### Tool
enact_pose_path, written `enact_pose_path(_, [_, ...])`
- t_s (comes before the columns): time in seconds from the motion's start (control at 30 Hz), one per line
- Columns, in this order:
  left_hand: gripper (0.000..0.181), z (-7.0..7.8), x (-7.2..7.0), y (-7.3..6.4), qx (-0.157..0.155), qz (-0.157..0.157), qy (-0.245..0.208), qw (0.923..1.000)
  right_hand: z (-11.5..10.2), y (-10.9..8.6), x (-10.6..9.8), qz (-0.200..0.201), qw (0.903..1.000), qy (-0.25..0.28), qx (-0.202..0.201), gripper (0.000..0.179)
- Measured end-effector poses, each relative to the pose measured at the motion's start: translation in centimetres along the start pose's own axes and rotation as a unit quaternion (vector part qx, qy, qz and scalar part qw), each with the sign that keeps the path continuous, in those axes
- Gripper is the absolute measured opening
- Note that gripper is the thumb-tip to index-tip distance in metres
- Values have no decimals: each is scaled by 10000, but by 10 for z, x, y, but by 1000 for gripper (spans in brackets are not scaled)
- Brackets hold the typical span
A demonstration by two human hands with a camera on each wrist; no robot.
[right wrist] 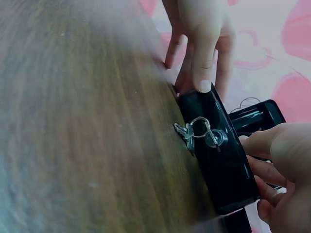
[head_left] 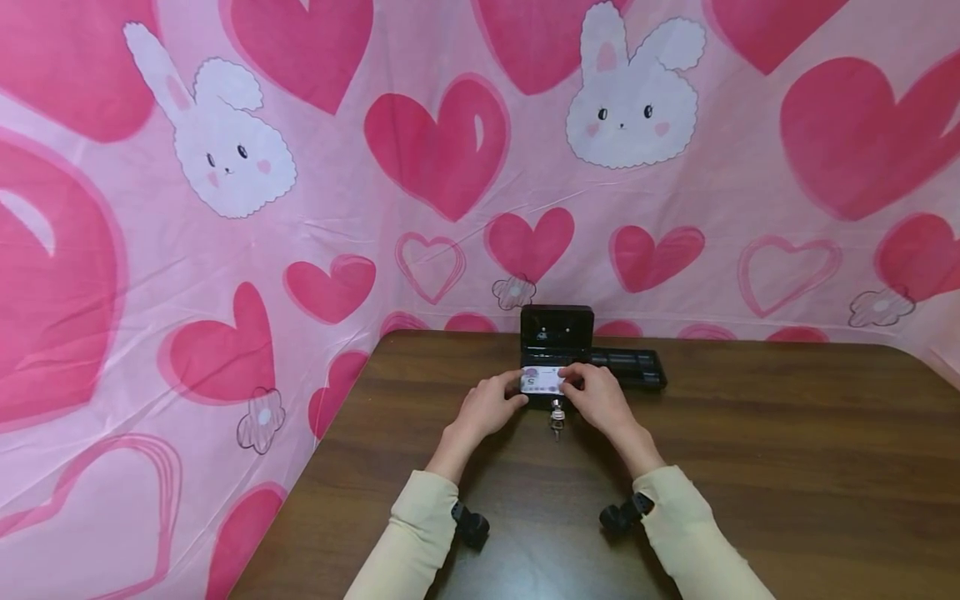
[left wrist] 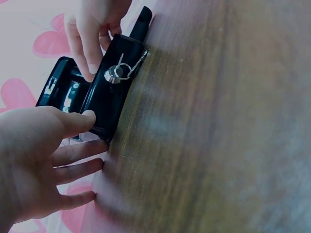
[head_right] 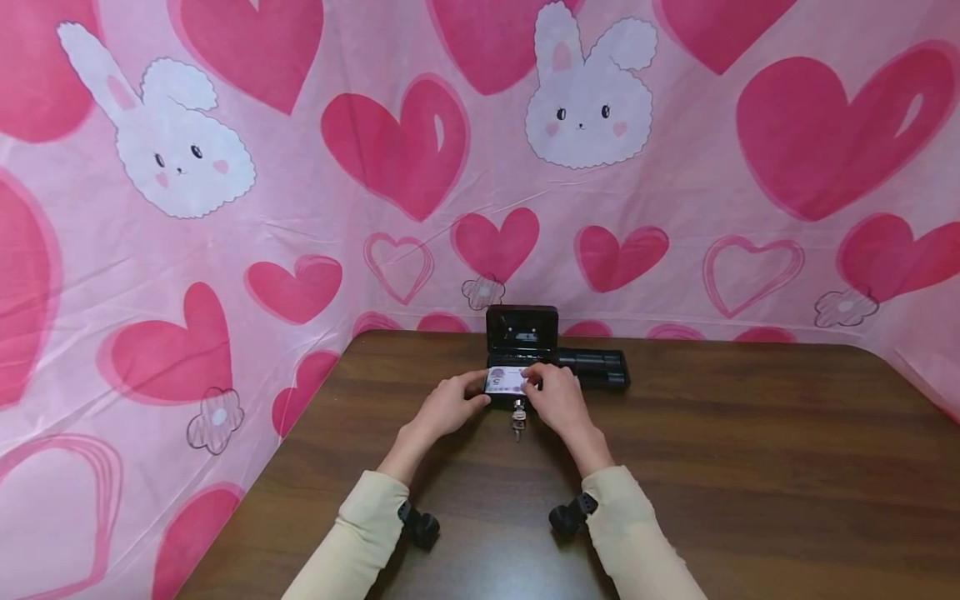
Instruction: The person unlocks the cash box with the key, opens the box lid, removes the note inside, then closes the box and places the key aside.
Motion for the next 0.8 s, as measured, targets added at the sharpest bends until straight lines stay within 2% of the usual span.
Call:
enact_pose_path(0.17, [48, 0, 0, 0, 36, 5, 18, 10000, -3, -1, 3, -222, 9986, -478, 68, 22])
enact_pose_path(0.33, [49, -2, 2, 1, 10, -22, 31, 10000, -6, -3, 7, -284, 9975, -626, 133, 24])
enact_pose_path(0.57, [50, -4, 3, 0, -39, -76, -71, 9999, -8, -3, 11, -20, 9988, -412, 253, 24])
enact_pose_path(0.8, [49, -3, 2, 1, -3, -64, -57, 10000, -12, -4, 15, 421, 9981, -255, 383, 22])
Point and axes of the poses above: each hand's wrist, its own y-axis towards the middle knuckle, its own x-axis out of the palm, z = x × y, the point moved 1 cm from there along y, towards the middle knuckle, and after that the axes turned 15 degrees about y, right-handed, at the moved point
